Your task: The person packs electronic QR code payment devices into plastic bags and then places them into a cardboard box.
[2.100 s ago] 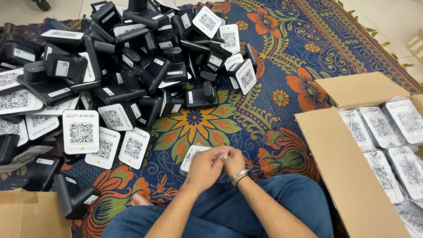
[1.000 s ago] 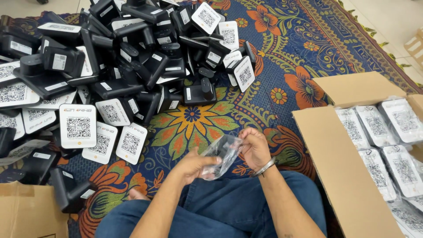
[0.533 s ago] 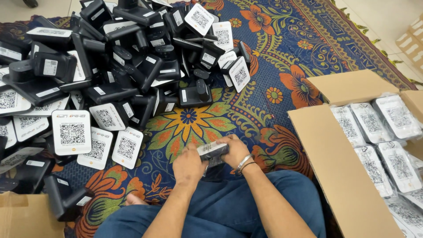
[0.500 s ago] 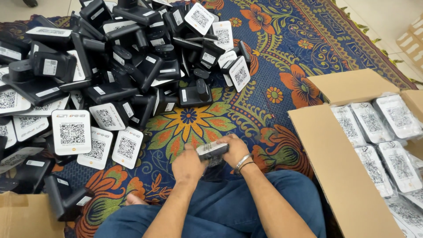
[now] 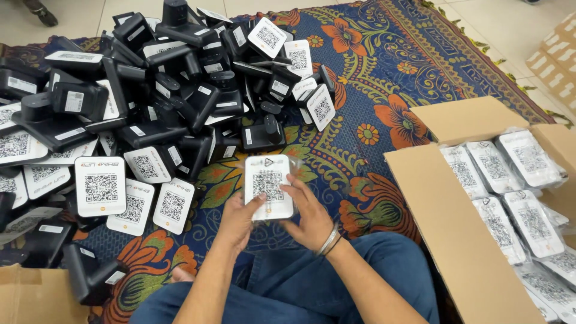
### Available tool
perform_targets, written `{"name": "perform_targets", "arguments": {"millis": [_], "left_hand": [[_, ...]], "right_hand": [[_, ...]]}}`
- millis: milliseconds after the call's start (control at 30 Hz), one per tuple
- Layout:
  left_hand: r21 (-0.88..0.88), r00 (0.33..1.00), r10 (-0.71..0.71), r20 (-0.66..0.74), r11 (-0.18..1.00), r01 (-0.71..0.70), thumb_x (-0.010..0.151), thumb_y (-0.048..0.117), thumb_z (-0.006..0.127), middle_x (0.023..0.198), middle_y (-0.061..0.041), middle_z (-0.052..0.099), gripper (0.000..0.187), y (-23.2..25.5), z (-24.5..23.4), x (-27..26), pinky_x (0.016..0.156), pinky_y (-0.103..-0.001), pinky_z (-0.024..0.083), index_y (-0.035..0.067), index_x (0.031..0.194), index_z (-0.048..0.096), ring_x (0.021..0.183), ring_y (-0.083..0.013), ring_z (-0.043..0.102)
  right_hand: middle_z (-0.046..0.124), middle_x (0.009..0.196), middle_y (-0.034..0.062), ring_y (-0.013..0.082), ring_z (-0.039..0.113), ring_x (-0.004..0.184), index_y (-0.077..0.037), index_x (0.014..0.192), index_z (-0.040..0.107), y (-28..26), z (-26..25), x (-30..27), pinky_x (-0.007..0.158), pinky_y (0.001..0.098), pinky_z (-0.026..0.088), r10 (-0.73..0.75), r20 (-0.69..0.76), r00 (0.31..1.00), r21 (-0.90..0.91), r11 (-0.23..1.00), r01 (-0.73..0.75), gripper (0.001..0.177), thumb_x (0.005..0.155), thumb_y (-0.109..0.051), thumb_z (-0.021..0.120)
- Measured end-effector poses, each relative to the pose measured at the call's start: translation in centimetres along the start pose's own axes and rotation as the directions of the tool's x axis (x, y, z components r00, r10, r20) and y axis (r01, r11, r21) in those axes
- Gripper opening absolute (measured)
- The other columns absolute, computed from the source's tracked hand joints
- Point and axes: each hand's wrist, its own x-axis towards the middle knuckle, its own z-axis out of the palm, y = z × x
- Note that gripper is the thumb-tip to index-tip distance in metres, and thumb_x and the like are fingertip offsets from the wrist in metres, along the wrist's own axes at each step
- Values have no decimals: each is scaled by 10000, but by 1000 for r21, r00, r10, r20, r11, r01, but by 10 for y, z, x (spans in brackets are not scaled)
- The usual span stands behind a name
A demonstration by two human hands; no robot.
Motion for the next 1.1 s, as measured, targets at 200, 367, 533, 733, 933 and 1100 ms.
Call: {"name": "perform_targets", "arguments": {"millis": [200,367,533,733,933,1100], "left_hand": [[185,931,365,25,913,-363,894,76,719,1134,-137,733,382,7,22,-6,861,-322,588,-25,1234,576,974,-171,714],[111,890,409,203,893,-436,953,195,689,1156,-93,706,394,-14,71,-6,886,-288,536,21,1289,575,1001,-117,664],[511,861,491,133,710,-484,1029,495,543,947,-59,753,500,-23,117,0,797,-269,541,13,1132,628,871,-100,703],[504,903,233,361,766,-399,898,593,637,646,-93,677,628,-47,202,-14,531,-379,485,-30,918,717,551,-219,622],[287,649,473,595,629,-722,949,497,707,890,-80,796,527,-85,293,-55,701,-365,578,-16,1063,735,797,-194,747],[443,524,363,770,287,-849,907,203,677,941,-223,727,267,-169,335,-49,747,-479,558,-19,1055,684,863,-422,700]], "right_hand": [[613,1267,81,184,678,981,-94,1437,414,3,4,-7,810,326,590,735,355,578,642,258,-722,645,899,-323,688],[744,1052,65,133,696,863,2,1281,617,-5,-12,-5,715,307,574,771,304,559,761,157,-630,501,948,-369,668],[770,1053,59,87,698,896,11,1186,693,11,-58,-22,789,266,575,710,-62,702,730,512,-453,413,952,-329,724],[780,1036,82,103,705,897,39,1147,722,35,-135,-56,794,266,584,693,-248,677,599,659,-455,396,978,-319,728],[752,1061,134,216,754,951,45,1340,472,-12,-220,-77,823,327,590,562,-622,545,120,756,-643,525,986,-288,670],[563,1301,282,361,597,1188,102,1456,224,-27,-285,-106,1004,444,485,540,-708,456,-106,556,-824,1117,712,-384,901]]}}
